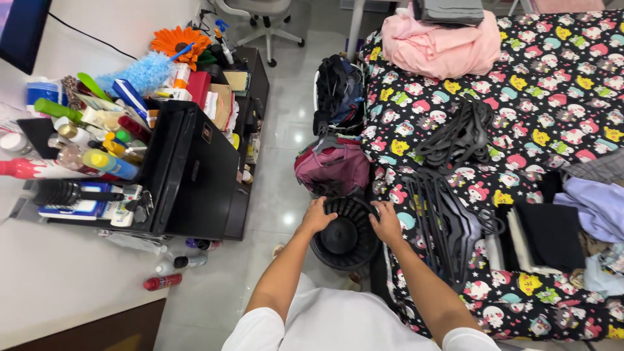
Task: Picking up clothes from a laundry basket and hanging them on plastic hangers.
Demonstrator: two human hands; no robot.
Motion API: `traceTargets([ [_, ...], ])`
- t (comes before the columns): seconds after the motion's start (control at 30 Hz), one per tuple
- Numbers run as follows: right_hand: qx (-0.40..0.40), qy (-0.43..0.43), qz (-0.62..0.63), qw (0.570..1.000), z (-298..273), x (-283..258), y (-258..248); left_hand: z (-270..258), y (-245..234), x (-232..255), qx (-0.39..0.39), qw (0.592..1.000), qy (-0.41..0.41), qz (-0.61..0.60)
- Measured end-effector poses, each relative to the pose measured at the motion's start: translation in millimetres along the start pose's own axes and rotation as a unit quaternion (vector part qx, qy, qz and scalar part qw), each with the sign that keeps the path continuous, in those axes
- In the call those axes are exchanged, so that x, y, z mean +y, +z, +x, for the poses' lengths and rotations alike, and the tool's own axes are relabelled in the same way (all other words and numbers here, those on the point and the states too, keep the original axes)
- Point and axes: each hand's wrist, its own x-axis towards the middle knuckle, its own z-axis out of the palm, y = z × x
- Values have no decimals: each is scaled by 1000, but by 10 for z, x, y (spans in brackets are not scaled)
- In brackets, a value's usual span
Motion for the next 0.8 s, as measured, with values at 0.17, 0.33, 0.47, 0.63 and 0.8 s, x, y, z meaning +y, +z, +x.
traceTargets([
  [0.17,-24,10,1,1000,286,-306,479,235,-577,-305,-22,1000,-16,8],
  [0.33,-32,46,25,998,677,-551,1154,609,-1218,-763,-24,999,-30,24],
  [0.47,-32,100,72,992,931,-395,1771,849,-1646,-1051,-9,999,-26,36],
  [0.63,-54,165,87,981,1076,-264,2157,1073,-1860,-1195,-14,999,-37,21],
  [0.8,-53,192,104,974,1356,1,2335,1499,-1782,-1225,-48,998,-42,22],
])
